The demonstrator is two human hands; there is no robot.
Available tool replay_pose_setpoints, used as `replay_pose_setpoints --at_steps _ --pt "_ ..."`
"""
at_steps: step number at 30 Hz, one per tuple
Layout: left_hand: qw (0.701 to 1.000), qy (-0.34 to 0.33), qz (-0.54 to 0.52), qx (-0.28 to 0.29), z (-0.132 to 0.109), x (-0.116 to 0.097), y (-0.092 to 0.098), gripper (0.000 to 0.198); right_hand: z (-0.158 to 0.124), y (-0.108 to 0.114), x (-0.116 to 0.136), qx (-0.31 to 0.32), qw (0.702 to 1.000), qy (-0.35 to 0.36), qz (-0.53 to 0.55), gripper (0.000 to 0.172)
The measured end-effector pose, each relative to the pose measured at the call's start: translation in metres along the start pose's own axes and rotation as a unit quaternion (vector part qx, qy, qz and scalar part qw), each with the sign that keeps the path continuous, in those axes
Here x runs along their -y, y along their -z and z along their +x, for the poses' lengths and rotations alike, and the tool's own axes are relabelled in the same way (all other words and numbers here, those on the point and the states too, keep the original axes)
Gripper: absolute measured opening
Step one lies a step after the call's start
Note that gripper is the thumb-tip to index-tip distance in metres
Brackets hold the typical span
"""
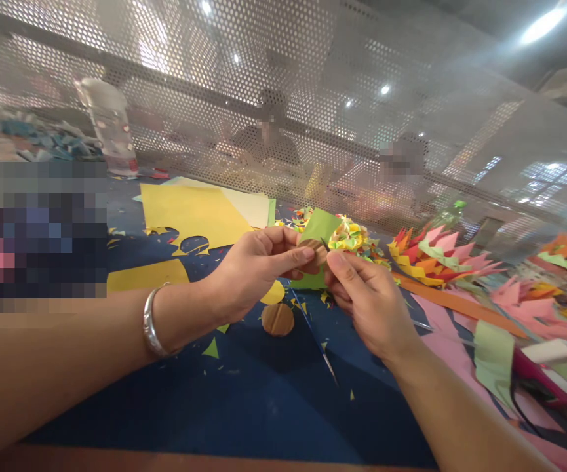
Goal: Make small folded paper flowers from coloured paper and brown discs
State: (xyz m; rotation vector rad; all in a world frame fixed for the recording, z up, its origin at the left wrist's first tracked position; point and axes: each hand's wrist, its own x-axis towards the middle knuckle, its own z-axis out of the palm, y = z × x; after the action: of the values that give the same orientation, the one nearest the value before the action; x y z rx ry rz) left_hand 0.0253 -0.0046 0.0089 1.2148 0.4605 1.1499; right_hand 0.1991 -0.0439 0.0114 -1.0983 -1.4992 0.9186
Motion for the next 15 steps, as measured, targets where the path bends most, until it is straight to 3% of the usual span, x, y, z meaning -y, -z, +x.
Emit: replay_pose_setpoints --at_steps 15 --pt "0.998 -0.014 0.048 0.025 0.0021 -0.0009 0.0042 0.015 0.0008 0.0059 -0.0008 0.014 0.999 0.006 -0.051 0.043"
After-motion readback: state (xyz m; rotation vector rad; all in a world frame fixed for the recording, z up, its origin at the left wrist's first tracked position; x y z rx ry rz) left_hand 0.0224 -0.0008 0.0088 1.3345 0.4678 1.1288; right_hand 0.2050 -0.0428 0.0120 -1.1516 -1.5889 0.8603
